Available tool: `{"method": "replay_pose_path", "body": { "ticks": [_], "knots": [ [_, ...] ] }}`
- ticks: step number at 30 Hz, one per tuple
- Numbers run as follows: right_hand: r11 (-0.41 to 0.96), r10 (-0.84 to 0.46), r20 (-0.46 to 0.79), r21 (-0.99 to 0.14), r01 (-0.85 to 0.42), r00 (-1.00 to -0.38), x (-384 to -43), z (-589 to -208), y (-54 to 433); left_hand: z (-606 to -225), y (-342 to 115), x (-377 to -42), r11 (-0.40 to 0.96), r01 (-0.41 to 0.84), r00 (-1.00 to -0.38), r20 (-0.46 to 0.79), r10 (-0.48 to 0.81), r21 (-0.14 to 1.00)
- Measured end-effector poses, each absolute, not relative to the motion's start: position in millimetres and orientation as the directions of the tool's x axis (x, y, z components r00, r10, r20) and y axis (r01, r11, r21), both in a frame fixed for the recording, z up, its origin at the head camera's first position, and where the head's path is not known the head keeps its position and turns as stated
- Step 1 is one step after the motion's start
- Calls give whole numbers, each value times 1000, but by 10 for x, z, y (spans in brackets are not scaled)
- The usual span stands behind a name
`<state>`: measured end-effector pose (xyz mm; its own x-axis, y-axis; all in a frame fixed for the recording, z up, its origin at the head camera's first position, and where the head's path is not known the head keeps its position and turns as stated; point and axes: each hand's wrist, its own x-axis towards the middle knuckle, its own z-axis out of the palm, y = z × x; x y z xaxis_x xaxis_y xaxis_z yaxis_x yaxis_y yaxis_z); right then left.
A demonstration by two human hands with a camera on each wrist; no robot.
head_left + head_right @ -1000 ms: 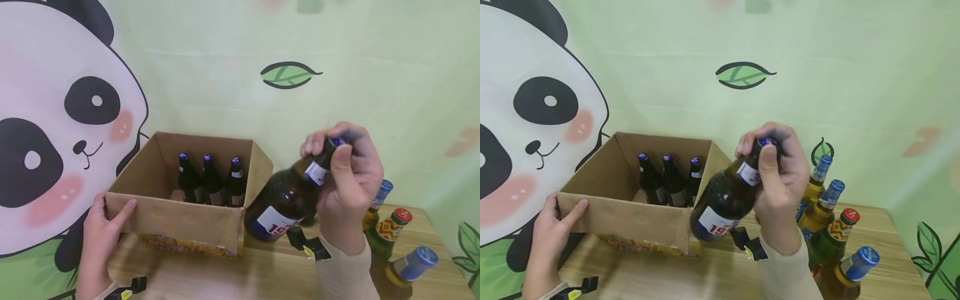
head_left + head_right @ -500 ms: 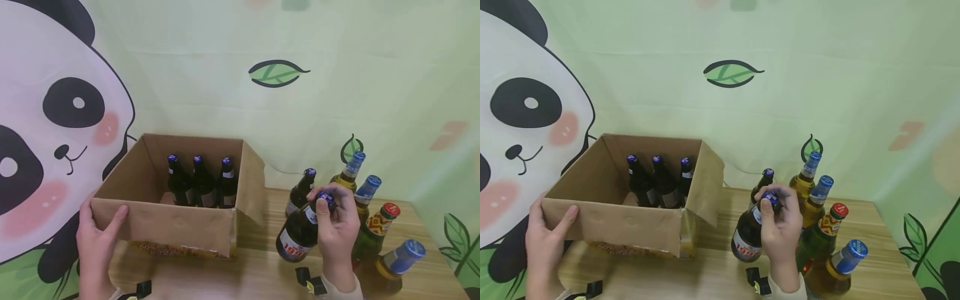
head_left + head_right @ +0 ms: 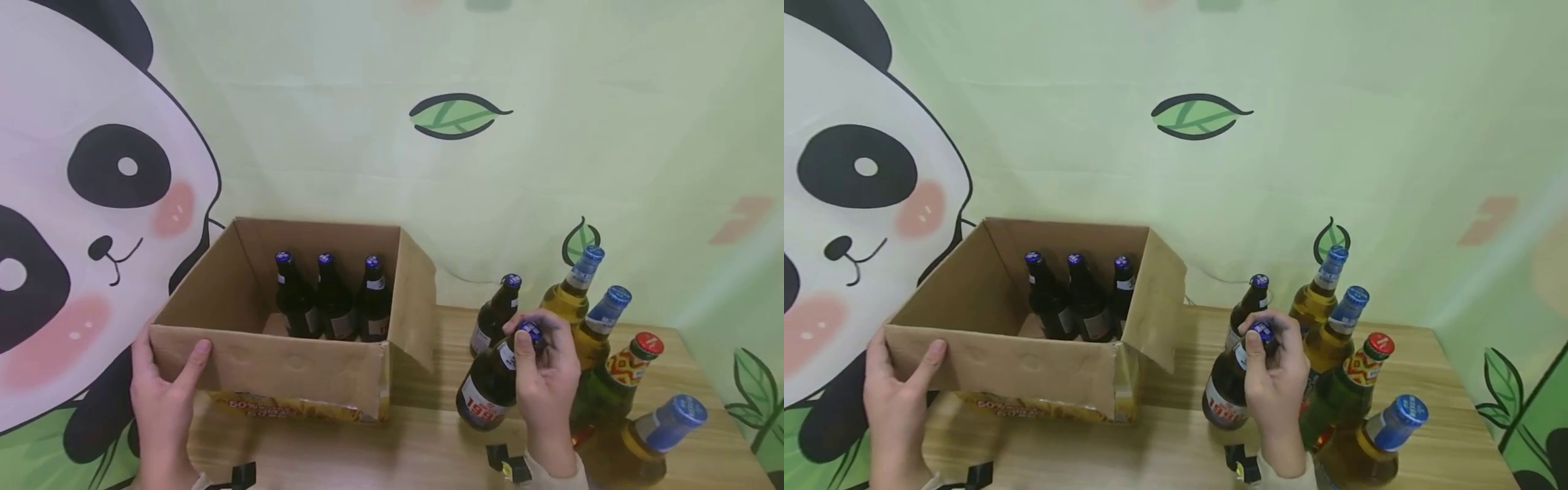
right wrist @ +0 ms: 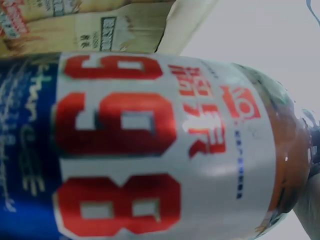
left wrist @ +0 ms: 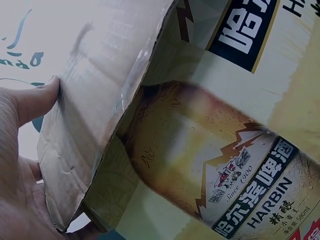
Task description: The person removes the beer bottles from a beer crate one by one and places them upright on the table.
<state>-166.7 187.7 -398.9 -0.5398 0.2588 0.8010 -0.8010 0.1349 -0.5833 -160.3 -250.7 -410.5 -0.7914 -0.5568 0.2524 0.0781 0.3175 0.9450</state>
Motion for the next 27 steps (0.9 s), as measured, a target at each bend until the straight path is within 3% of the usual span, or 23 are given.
{"method": "replay_pose_path", "body": {
  "ticks": [11, 27],
  "knots": [
    [349, 269, 780, -626, -697, -565, -1914, -4246, 1960, -4066, -2467, -1608, 234, 102, -797, 220, -562, 967],
    [471, 285, 778, -622, -625, -560, -1894, -4164, 1836, -4093, -2475, -1609, 253, 100, -787, 232, -571, 962]
  ]
}}
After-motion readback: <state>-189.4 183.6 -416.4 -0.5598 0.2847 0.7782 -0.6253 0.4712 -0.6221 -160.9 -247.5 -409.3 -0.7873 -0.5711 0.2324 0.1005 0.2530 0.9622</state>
